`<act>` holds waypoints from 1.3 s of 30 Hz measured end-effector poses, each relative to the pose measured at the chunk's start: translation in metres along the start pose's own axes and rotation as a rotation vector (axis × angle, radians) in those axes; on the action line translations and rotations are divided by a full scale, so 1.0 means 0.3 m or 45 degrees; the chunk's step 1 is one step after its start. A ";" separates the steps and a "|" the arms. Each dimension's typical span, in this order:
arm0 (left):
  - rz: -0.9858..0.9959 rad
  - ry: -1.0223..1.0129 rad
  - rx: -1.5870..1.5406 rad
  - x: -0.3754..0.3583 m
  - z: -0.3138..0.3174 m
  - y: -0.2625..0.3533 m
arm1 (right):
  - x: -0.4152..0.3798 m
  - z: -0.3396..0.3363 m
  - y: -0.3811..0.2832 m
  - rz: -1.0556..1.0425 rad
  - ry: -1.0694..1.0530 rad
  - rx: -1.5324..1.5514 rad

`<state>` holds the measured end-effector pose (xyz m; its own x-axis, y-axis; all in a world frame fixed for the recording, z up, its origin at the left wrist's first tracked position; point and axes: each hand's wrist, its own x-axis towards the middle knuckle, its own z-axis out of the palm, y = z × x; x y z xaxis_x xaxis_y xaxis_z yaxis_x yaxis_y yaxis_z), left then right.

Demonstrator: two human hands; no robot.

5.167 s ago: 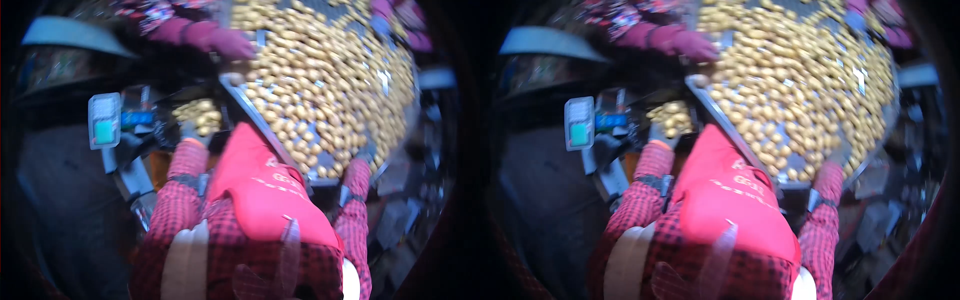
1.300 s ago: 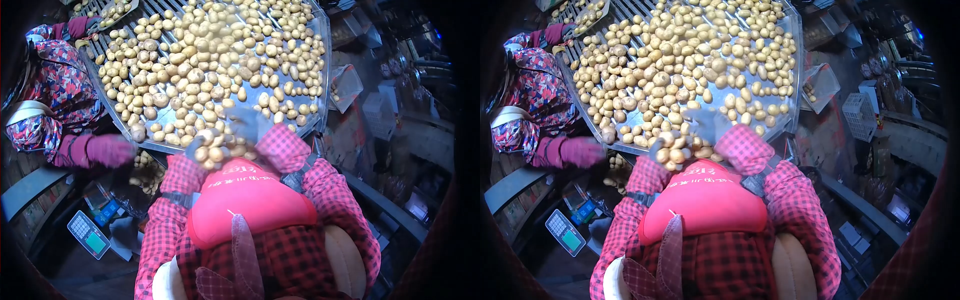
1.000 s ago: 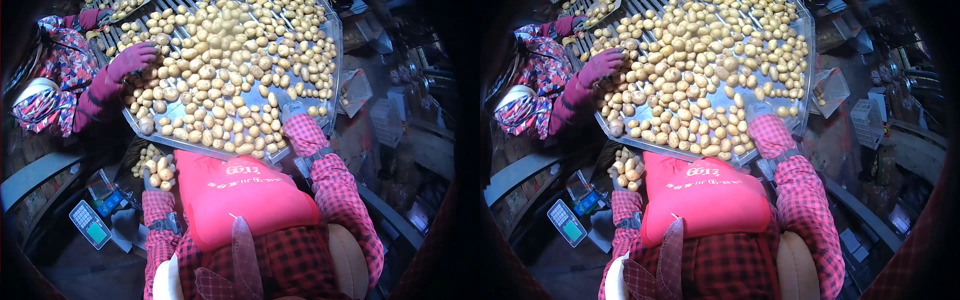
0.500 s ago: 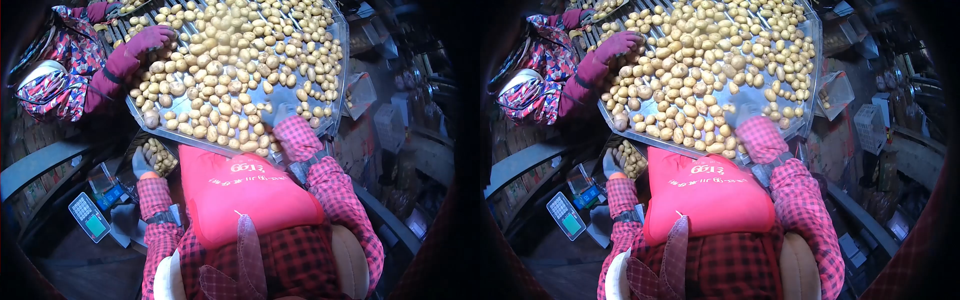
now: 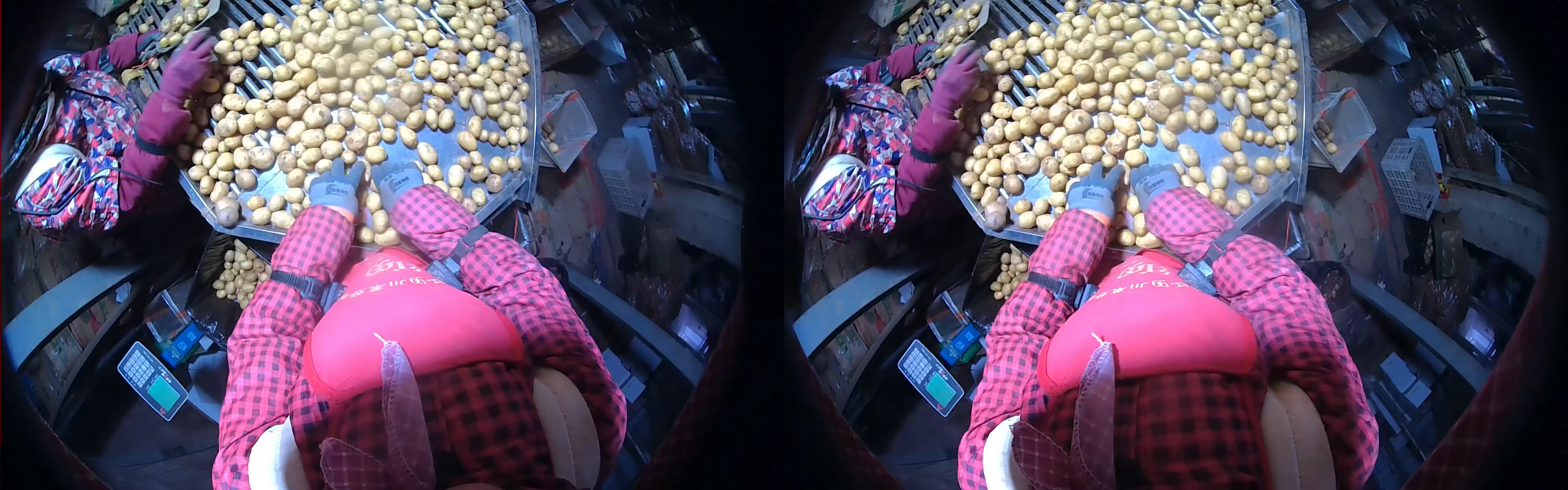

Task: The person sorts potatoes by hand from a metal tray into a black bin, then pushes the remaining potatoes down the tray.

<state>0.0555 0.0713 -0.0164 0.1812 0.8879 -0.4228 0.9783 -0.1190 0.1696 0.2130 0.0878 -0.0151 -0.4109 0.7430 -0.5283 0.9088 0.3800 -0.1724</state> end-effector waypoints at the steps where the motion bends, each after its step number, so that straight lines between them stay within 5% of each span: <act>1: -0.046 -0.102 -0.020 0.029 -0.015 0.011 | -0.011 -0.015 0.008 -0.014 0.033 0.060; 6: -0.037 -0.255 -0.214 0.056 -0.085 -0.017 | -0.030 -0.001 0.077 0.039 0.207 0.389; 10: -0.004 0.180 -1.595 0.065 0.190 -0.134 | -0.123 0.026 0.097 0.198 0.434 1.017; 13: -0.369 -0.250 -2.918 -0.141 0.007 -0.002 | -0.208 -0.026 0.034 -0.106 0.542 1.065; 15: 0.001 -0.184 -2.945 -0.135 0.229 -0.022 | -0.207 -0.054 -0.004 -0.497 0.666 1.072; 17: -0.095 -0.124 -2.905 -0.194 0.175 -0.002 | -0.214 -0.116 -0.002 -0.709 0.721 0.909; 19: -0.497 -0.546 -3.514 -0.227 0.059 -0.018 | -0.154 -0.043 0.063 -0.314 0.669 0.865; 20: -0.407 -0.660 -3.682 -0.226 0.103 -0.033 | -0.114 0.009 0.112 -0.119 0.640 0.835; 22: -0.377 -0.720 -3.408 -0.245 0.091 -0.049 | -0.051 0.128 0.222 0.125 1.042 0.479; 25: -0.493 -0.744 -2.942 -0.272 -0.002 0.005 | 0.007 0.205 0.357 0.244 0.877 0.432; 28: -0.469 -0.827 -2.782 -0.281 0.014 0.040 | -0.004 0.067 0.332 0.382 0.354 0.739; 31: -0.474 -0.908 -2.712 -0.260 0.025 0.041 | -0.059 0.111 0.207 0.014 0.942 0.904; 35: -0.522 -0.866 -2.859 -0.243 0.038 0.057 | -0.253 -0.045 0.046 -0.567 0.420 1.177; 36: -0.688 -0.710 -2.712 -0.259 -0.004 0.089 | -0.261 -0.014 0.051 -0.702 0.603 1.083; 38: -0.556 -0.769 -2.808 -0.282 0.023 0.055 | -0.152 0.209 0.168 -0.470 0.741 1.172; 39: -0.488 -0.795 -2.857 -0.295 0.033 0.040 | -0.175 0.037 0.215 0.206 0.220 0.948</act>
<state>0.0522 -0.0130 0.0143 0.5053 0.5040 -0.7005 -0.5387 0.8184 0.2002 0.2942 0.0671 -0.0078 -0.2192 0.8560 -0.4681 0.7426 -0.1648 -0.6492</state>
